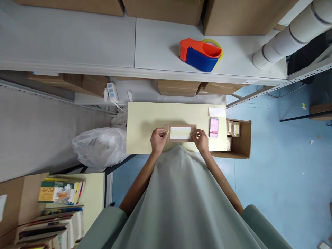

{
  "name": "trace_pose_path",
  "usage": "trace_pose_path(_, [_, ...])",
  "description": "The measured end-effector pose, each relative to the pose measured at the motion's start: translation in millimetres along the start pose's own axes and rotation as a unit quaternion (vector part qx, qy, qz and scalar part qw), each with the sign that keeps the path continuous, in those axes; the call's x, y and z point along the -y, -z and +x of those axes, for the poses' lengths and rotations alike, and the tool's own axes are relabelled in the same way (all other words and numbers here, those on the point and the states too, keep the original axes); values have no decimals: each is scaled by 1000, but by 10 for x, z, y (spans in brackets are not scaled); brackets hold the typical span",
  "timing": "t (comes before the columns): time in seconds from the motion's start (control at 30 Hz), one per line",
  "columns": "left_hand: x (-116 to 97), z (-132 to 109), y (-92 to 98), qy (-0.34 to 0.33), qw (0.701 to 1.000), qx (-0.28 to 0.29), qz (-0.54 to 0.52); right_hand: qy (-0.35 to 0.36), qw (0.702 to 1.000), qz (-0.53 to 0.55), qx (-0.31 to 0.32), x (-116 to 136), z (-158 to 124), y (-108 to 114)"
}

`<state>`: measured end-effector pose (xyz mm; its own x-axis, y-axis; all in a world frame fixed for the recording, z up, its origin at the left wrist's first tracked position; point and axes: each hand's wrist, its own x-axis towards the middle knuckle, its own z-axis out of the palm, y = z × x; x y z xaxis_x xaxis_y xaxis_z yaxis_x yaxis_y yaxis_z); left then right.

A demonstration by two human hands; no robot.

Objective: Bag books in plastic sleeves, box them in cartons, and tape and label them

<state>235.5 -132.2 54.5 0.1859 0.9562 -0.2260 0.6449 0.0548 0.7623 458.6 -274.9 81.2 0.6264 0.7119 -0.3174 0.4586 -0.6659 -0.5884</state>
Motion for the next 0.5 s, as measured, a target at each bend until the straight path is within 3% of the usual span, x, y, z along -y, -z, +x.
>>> trace_pose_path(0.23, [-150,-68,-233,-18,995,-67,77,17,997,-41,-65,234,56,-427])
trace_pose_path(0.37, [-126,-53,-251,1,997,-61,53,9,999,4,-51,72,108,-332])
trace_pose_path(0.5, [29,43,-132,78,996,-9,-47,18,983,181,10,-231,110,-111])
